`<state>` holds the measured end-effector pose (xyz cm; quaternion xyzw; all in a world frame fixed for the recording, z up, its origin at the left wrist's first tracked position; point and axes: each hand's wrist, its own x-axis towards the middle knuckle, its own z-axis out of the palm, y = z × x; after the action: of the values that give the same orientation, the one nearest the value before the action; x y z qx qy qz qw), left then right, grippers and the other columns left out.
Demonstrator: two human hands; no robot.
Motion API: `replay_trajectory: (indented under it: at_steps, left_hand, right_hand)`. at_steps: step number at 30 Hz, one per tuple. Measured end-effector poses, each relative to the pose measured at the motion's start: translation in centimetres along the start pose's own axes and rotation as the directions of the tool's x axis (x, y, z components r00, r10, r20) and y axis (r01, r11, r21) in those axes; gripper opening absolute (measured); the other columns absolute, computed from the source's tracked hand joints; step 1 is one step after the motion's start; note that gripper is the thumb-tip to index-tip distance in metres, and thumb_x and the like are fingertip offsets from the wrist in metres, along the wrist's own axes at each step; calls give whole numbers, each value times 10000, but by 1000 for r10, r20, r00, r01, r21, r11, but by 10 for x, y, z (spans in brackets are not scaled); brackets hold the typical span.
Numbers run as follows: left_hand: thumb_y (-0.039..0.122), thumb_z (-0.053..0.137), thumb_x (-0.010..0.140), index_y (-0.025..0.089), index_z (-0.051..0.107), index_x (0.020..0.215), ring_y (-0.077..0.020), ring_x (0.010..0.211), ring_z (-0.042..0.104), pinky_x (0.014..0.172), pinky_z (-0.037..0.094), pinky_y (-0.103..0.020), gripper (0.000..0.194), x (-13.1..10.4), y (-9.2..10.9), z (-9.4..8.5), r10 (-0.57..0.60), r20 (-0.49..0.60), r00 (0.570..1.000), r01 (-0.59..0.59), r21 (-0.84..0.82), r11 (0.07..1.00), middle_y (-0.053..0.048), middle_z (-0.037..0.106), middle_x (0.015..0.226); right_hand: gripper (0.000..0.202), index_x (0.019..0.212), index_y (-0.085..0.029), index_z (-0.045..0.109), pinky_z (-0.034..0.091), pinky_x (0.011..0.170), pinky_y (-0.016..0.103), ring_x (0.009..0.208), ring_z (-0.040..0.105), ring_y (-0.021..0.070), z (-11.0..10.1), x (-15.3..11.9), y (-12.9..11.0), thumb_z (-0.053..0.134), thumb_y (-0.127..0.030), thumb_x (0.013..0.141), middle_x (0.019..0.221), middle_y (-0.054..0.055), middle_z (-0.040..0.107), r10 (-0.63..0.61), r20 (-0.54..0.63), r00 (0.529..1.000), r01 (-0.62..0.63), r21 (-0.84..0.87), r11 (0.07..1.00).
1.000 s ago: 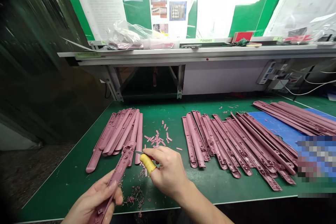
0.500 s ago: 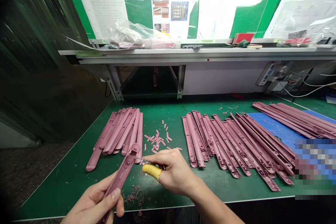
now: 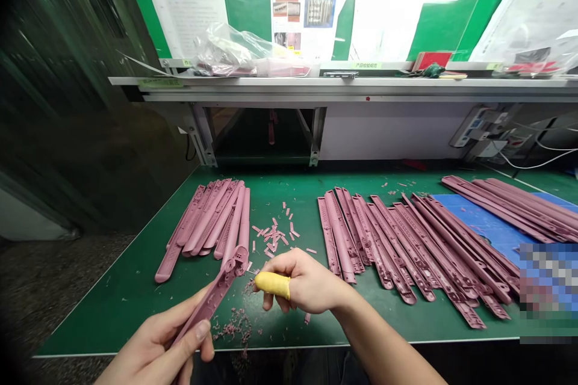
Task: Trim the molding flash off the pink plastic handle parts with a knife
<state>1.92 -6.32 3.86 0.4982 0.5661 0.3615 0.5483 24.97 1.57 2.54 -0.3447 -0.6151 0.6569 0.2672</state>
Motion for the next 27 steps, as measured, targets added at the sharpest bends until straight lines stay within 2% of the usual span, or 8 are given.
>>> replay_trajectory:
  at_steps: [4, 8, 10, 15, 20, 23, 25, 27]
  left_hand:
    - [459, 605, 798, 254, 528, 1323, -74, 372, 460, 315, 383, -144, 569, 0, -2, -1, 46, -23, 999, -44, 100, 994, -11, 619, 637]
    - [463, 511, 859, 282, 521, 1327, -93, 390, 497, 339, 410, -162, 502, 7, 2, -13, 90, 2, 996, -88, 207, 974, -12, 655, 673]
    - [434, 506, 870, 284, 576, 1278, -142, 532, 605, 486, 510, -196, 440, 14, 5, -26, 159, 77, 984, -175, 323, 930, -33, 701, 759]
    - [304, 639, 803, 356, 595, 1245, -260, 1018, 642, 893, 483, -282, 447, 34, 19, -64, 413, 334, 847, -521, 674, 524, -12, 686, 1160]
    - [183, 516, 846, 370, 513, 1311, -282, 1089, 619, 974, 445, -422, 502, 51, 44, -91, 490, 574, 657, -678, 733, 49, -10, 634, 1247]
    - [85, 452, 810, 359, 424, 1369, -308, 1133, 589, 1008, 392, -504, 623, 53, 57, -100, 490, 683, 542, -742, 662, -102, -29, 597, 1293]
    - [95, 489, 800, 373, 448, 1351, -298, 1130, 593, 1030, 378, -475, 618, 49, 60, -101, 509, 664, 547, -757, 652, -36, -5, 599, 1291]
    - [124, 610, 758, 359, 600, 1230, -278, 1093, 618, 1040, 381, -389, 528, 40, 57, -98, 575, 465, 673, -711, 620, 330, 7, 655, 1213]
  right_hand:
    - [506, 788, -153, 608, 350, 340, 170, 345, 446, 66, -6, 3, 14, 626, -653, 716, 545, -7, 604, 54, 132, 990, -65, 80, 995]
    - [598, 874, -193, 527, 292, 372, 182, 354, 312, 59, 4, 2, 17, 425, -772, 769, 489, -86, 419, -44, -12, 999, 45, 88, 995]
    - [538, 885, -188, 549, 304, 445, 194, 452, 351, 74, 12, 3, 10, 456, -713, 809, 564, -63, 435, -165, -121, 979, 150, -120, 981]
    - [683, 733, -170, 596, 269, 496, 235, 557, 471, 123, 22, 14, -7, 358, -810, 715, 625, 6, 549, -567, -57, 822, 203, -901, 384]
    - [593, 685, -175, 577, 174, 457, 256, 509, 473, 116, 21, 22, -12, 394, -730, 787, 595, 1, 564, -590, 134, 796, 212, -975, 64]
    - [495, 657, -177, 548, 173, 462, 263, 504, 451, 107, 21, 19, -18, 448, -609, 877, 588, -10, 551, -603, 206, 771, 247, -969, -16]
    - [448, 662, -179, 538, 204, 474, 268, 505, 434, 108, 21, 15, -22, 454, -535, 920, 587, -15, 539, -623, 219, 751, 255, -966, -33]
    - [411, 669, -180, 533, 227, 486, 274, 506, 412, 112, 21, 10, -24, 442, -464, 951, 587, -18, 522, -653, 215, 726, 256, -966, -33]
